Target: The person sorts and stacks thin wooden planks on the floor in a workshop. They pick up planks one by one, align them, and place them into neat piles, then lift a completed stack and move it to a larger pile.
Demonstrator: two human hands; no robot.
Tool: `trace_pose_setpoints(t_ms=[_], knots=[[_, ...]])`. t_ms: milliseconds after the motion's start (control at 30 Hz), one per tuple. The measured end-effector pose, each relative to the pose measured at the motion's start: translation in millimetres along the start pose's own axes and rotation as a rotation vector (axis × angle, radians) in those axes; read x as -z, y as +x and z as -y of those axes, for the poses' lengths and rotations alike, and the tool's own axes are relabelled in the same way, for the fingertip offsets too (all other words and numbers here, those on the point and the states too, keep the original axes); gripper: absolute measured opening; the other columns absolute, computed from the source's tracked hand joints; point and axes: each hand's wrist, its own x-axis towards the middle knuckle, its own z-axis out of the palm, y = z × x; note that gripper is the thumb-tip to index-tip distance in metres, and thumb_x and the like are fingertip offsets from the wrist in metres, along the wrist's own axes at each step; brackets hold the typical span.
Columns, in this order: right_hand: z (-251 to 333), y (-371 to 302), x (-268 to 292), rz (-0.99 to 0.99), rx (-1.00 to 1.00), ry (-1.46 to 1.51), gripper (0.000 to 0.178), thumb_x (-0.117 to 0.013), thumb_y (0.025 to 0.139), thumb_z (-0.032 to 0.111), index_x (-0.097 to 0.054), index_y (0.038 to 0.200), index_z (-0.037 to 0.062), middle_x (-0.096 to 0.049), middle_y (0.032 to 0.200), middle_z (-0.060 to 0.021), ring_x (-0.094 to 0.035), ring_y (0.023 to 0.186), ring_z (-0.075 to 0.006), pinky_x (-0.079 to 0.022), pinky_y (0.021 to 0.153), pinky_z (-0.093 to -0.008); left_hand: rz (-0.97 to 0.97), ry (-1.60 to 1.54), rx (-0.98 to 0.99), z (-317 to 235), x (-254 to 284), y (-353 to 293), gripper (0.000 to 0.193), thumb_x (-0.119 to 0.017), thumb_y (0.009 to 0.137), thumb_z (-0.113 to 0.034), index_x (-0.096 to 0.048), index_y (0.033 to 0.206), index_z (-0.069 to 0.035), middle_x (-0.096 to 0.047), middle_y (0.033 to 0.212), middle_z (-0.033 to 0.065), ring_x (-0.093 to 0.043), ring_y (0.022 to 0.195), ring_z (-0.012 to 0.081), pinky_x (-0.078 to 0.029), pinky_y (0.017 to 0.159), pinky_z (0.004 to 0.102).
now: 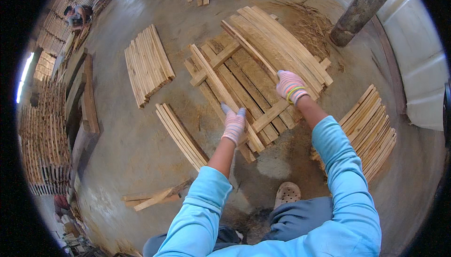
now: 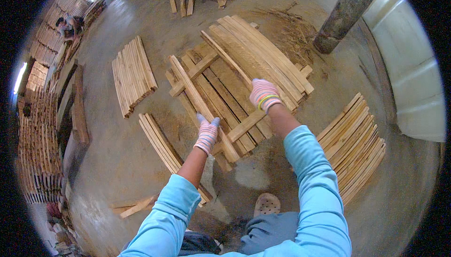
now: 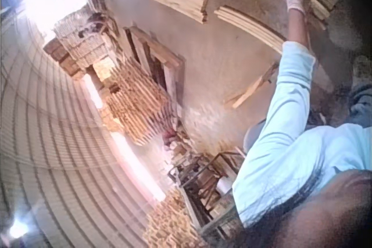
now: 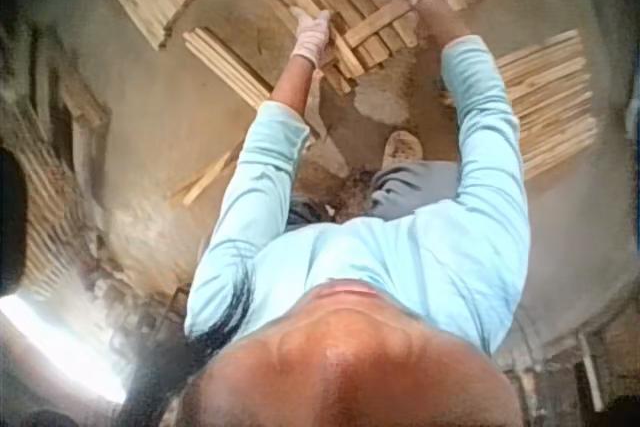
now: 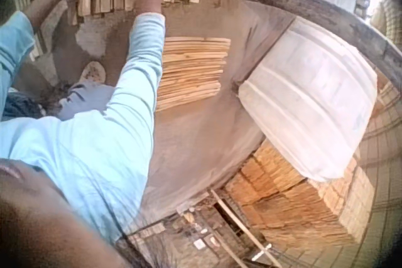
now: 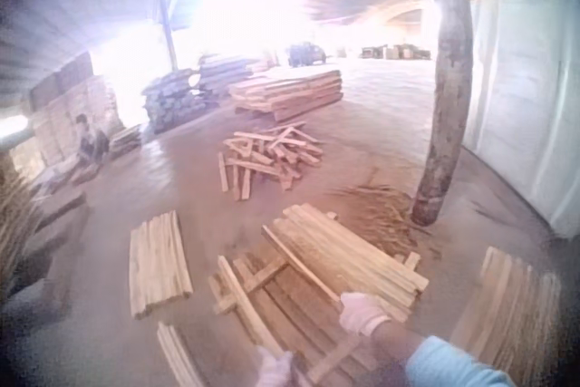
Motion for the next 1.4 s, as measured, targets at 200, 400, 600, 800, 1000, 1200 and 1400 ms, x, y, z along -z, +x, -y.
trace_pose_setpoints(t_ms=[200, 400, 600, 800, 1000, 1200, 1400], knots=[[-32, -12, 5, 0.397, -0.045, 0.678, 0.067, -0.081, 0.078, 0.029, -0.060, 0.134, 0.0009, -0.066, 0.128, -0.0185, -0.065, 0.115, -0.0283, -0.052, 0.097, -0.0373, 0.066, -0.172, 0.026, 11, -4, 6, 0.096, -0.063, 0.092, -0.022, 0.004, 0.160, -0.008, -0.050, 0.141, 0.0243, -0.055, 0.121, 0.0335, -0.042, 0.105, 0.0373], [-18, -28, 15, 0.427, -0.070, 0.781, 0.072, -0.081, 0.080, 0.030, -0.054, 0.141, 0.0006, -0.063, 0.134, -0.0162, -0.063, 0.117, -0.0279, -0.052, 0.095, -0.0384, -0.027, -0.021, -0.089, 15, -7, 12, 0.100, -0.066, 0.092, -0.029, 0.003, 0.158, 0.000, -0.056, 0.132, 0.0252, -0.059, 0.113, 0.0324, -0.047, 0.099, 0.0377], [-18, -32, 13, 0.430, -0.063, 0.988, 0.071, -0.082, 0.083, 0.025, -0.051, 0.142, 0.0009, -0.063, 0.125, -0.0128, -0.062, 0.079, -0.0158, -0.053, 0.060, -0.0322, 0.078, -0.066, 0.008, 9, 0, 4, 0.101, -0.067, 0.092, -0.031, 0.003, 0.158, 0.000, -0.055, 0.134, 0.0255, -0.058, 0.117, 0.0311, -0.046, 0.100, 0.0388], [1, -32, -7, 0.406, -0.033, 0.721, 0.065, -0.079, 0.082, 0.031, -0.058, 0.136, 0.0023, -0.068, 0.124, -0.0167, -0.067, 0.107, -0.0266, -0.055, 0.089, -0.0390, 0.115, 0.093, 0.040, 0, 10, 3, 0.102, -0.066, 0.092, -0.036, 0.005, 0.160, -0.012, -0.051, 0.141, 0.0266, -0.054, 0.126, 0.0367, -0.040, 0.108, 0.0395], [23, -22, -2, 0.298, 0.012, 0.073, 0.059, -0.071, 0.086, 0.041, -0.063, 0.129, 0.0019, -0.067, 0.125, -0.0187, -0.065, 0.113, -0.0352, -0.052, 0.097, -0.0432, 0.126, 0.110, 0.109, -5, 33, -4, 0.096, -0.063, 0.092, -0.051, -0.005, 0.162, -0.020, -0.046, 0.147, 0.0267, -0.050, 0.133, 0.0371, -0.038, 0.110, 0.0402], [42, -13, -13, 0.162, -0.046, 0.181, 0.070, -0.058, 0.094, 0.044, -0.036, 0.152, 0.0115, -0.058, 0.135, -0.0249, -0.058, 0.125, -0.0384, -0.047, 0.104, -0.0466, 0.067, 0.138, 0.099, -15, 34, -15, 0.104, -0.069, 0.089, -0.051, -0.003, 0.161, -0.015, -0.042, 0.150, 0.0289, -0.044, 0.139, 0.0397, -0.035, 0.115, 0.0405], [57, -24, -15, 0.027, 0.231, 0.390, 0.059, -0.062, 0.089, 0.018, -0.046, 0.146, 0.0160, -0.064, 0.124, -0.0253, -0.062, 0.115, -0.0406, -0.051, 0.095, -0.0481, 0.064, 0.106, 0.003, 3, 6, -9, 0.104, -0.074, 0.087, -0.033, -0.006, 0.159, -0.001, -0.046, 0.146, 0.0304, -0.048, 0.134, 0.0373, -0.036, 0.113, 0.0375]])
